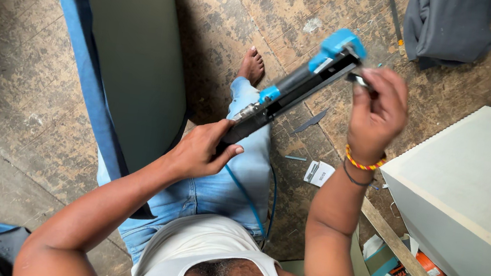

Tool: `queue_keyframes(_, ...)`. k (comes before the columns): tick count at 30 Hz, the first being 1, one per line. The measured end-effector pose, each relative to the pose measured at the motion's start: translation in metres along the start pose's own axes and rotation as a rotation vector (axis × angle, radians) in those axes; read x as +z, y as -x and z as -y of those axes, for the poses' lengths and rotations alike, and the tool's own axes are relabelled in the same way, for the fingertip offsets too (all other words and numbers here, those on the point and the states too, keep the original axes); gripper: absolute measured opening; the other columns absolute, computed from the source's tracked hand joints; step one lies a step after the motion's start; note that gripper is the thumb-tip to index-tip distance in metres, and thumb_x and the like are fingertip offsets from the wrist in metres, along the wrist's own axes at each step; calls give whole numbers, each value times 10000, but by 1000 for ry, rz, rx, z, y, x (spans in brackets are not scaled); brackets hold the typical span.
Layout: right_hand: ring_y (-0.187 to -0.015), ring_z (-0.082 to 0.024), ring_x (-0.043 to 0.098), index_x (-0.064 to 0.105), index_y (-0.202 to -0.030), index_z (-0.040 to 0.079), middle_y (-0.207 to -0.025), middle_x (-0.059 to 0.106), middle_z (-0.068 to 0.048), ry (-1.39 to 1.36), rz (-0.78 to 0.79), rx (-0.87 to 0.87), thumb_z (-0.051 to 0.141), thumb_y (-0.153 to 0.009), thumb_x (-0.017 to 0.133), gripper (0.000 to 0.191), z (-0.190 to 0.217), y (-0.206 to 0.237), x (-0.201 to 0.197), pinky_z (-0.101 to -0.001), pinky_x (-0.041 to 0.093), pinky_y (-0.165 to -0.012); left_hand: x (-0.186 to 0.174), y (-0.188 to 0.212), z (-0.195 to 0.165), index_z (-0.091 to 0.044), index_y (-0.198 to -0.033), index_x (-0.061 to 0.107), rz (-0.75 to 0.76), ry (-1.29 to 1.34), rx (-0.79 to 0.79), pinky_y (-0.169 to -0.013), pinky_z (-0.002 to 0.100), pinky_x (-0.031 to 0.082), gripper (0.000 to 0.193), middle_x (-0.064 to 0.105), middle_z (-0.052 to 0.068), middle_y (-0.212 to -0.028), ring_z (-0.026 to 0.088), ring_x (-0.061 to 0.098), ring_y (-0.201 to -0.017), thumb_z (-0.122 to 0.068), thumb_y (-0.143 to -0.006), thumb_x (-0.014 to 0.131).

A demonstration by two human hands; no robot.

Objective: The person uses a pneumatic staple gun to attach blue fabric to the edge of a rectangular board. They repeatedly pull the fabric taut and drive staples along the perimeter, repositioning the board as needed.

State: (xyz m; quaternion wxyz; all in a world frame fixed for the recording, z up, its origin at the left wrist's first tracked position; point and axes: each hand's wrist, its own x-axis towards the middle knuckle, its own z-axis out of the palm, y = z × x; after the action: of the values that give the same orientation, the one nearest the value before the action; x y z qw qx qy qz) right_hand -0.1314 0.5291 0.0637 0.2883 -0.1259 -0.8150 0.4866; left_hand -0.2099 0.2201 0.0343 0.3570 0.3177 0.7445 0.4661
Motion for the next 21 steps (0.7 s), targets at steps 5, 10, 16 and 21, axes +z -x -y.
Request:
queue_keyframes(5, -1096, -184, 670, 634, -1229, -43, -1236, 635, -151, 56, -77, -121, -153, -1032, 701, 236, 52, -5, -22, -270, 585, -921, 1, -8, -7, 48, -1176, 581, -95, 46, 280, -566, 433, 470, 419, 592, 186, -745, 346, 610, -622, -263, -942, 736)
queue_keyframes(10, -1048, -214, 669, 595, -1289, -25, -1223, 682, -148, 196, 128, -223, -138, -1017, 705, 315, 93, -29, -29, -287, 567, -848, 2, -10, -13, 50, -1169, 576, -90, 68, 289, -556, 458, 448, 420, 569, 187, -713, 369, 593, -612, -261, -939, 741)
queue_keyframes(16, -1079, -295, 674, 596, -1355, 10, -1189, 709, -125, 451, 365, -381, -150, -998, 724, 411, 118, -55, -14, -368, 561, -919, 4, -7, -9, 51, -1147, 564, -91, 25, 267, -569, 483, 454, 418, 574, 199, -722, 394, 599, -639, -266, -940, 742)
queue_keyframes(21, -1097, -308, 661, 607, -1389, 13, -1192, 724, -115, 558, 507, -371, -182, -911, 695, 523, 127, -67, -2, -404, 549, -963, 4, -5, -5, 58, -1159, 553, -120, 34, 316, -597, 491, 466, 418, 585, 212, -783, 416, 611, -691, -253, -945, 734)
